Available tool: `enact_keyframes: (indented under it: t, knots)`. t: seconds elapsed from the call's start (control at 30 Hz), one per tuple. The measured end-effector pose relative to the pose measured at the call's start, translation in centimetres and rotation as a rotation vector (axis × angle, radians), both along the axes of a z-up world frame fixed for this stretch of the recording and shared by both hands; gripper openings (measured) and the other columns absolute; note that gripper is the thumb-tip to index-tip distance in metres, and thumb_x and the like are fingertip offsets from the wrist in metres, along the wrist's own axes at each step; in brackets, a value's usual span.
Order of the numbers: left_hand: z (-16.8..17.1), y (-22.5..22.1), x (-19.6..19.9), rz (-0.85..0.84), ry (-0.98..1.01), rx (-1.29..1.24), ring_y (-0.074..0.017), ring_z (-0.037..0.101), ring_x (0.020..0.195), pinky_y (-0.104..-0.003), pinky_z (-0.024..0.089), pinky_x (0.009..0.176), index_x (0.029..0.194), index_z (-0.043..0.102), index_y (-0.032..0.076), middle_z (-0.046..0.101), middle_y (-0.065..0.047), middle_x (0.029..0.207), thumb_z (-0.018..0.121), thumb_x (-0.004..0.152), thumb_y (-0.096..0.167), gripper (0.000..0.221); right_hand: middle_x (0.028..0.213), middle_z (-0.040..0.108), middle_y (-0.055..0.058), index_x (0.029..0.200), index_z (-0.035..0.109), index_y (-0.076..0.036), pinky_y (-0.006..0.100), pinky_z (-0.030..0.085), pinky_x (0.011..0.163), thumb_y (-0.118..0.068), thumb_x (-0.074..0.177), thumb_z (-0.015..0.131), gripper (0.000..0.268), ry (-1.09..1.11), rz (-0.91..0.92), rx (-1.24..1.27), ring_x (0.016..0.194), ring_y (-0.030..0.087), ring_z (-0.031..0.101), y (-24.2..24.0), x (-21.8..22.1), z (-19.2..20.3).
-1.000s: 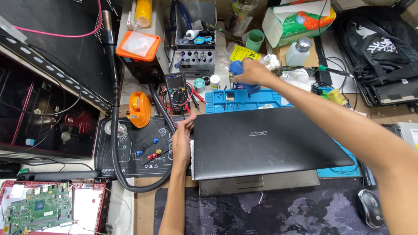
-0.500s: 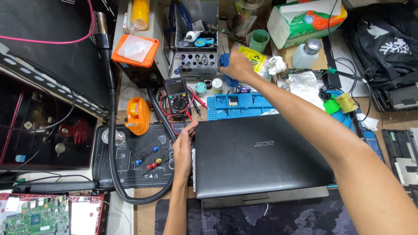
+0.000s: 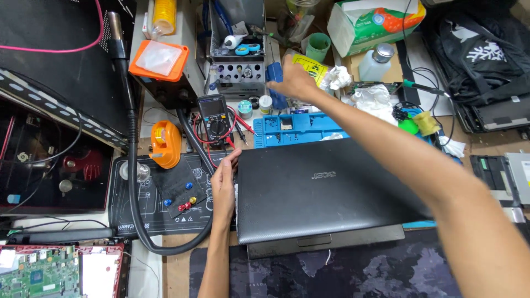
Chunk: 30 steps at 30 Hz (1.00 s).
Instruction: Disassembling and reassembling a laptop keyboard and casing on a repair bench
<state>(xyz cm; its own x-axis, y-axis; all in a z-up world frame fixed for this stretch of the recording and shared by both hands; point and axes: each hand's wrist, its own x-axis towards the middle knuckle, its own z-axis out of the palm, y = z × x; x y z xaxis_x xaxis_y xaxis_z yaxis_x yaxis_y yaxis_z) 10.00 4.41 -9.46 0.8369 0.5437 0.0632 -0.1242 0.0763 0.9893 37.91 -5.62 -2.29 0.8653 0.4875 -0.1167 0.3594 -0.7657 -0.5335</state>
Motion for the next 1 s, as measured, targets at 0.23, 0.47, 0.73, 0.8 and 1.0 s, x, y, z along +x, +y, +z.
enact_keyframes:
  t: [0.23,0.47,0.73,0.8,1.0]
  knots:
    - [0.5,0.1,-0.8,-0.023,-0.002,0.111,-0.025,0.056,0.129,-0.043,0.041,0.112,0.131,0.067,0.002,0.065,-0.019,0.134,0.036,0.112,0.023,0.041,0.114,0.065,0.03,0.129,0.058,0.003,0.06,0.057,0.083,-0.043,0.096,0.07,0.057,0.009,0.429,-0.046,0.106,0.051,0.067,-7.8,-7.3,8.8]
    - [4.3,-0.6,-2.8,-0.075,0.032,0.43,-0.0371,0.055,0.133,-0.05,0.037,0.114,0.137,0.062,0.001,0.061,-0.022,0.138,0.04,0.109,0.009,0.037,0.103,0.067,0.023,0.12,0.063,-0.005,0.055,0.06,0.077,-0.049,0.096,0.064,0.05,-0.155,0.648,-0.06,0.087,0.045,0.072,-17.0,-18.9,13.2]
    - [-0.9,-5.8,-10.2,0.449,-0.049,0.84,-0.0206,0.053,0.078,-0.035,0.047,0.086,0.09,0.064,0.015,0.052,0.003,0.085,0.041,0.096,-0.002,0.029,0.106,0.065,-0.002,0.119,0.069,-0.021,0.035,0.053,0.094,-0.049,0.088,0.073,0.042,-0.705,0.488,-0.021,0.097,0.018,0.069,-24.7,-24.8,8.0]
    - [-4.9,-8.0,-12.9,0.081,-0.082,1.103,-0.0294,0.062,0.101,-0.043,0.05,0.095,0.099,0.072,0.011,0.072,-0.002,0.099,0.049,0.09,-0.002,0.028,0.108,0.067,0.005,0.121,0.069,-0.01,0.04,0.05,0.09,-0.034,0.092,0.077,0.039,-0.746,0.486,0.105,0.095,0.023,0.063,-25.5,-25.3,7.3]
    - [-9.2,-11.1,-8.5,-0.045,-0.084,1.47,-0.0341,0.066,0.098,-0.046,0.054,0.086,0.127,0.067,0.016,0.063,-0.011,0.096,0.064,0.096,0.021,0.031,0.111,0.067,-0.002,0.116,0.073,-0.017,0.038,0.051,0.104,-0.027,0.091,0.076,0.026,-0.886,0.291,0.15,0.107,0.018,0.068,-26.2,-26.2,3.7]
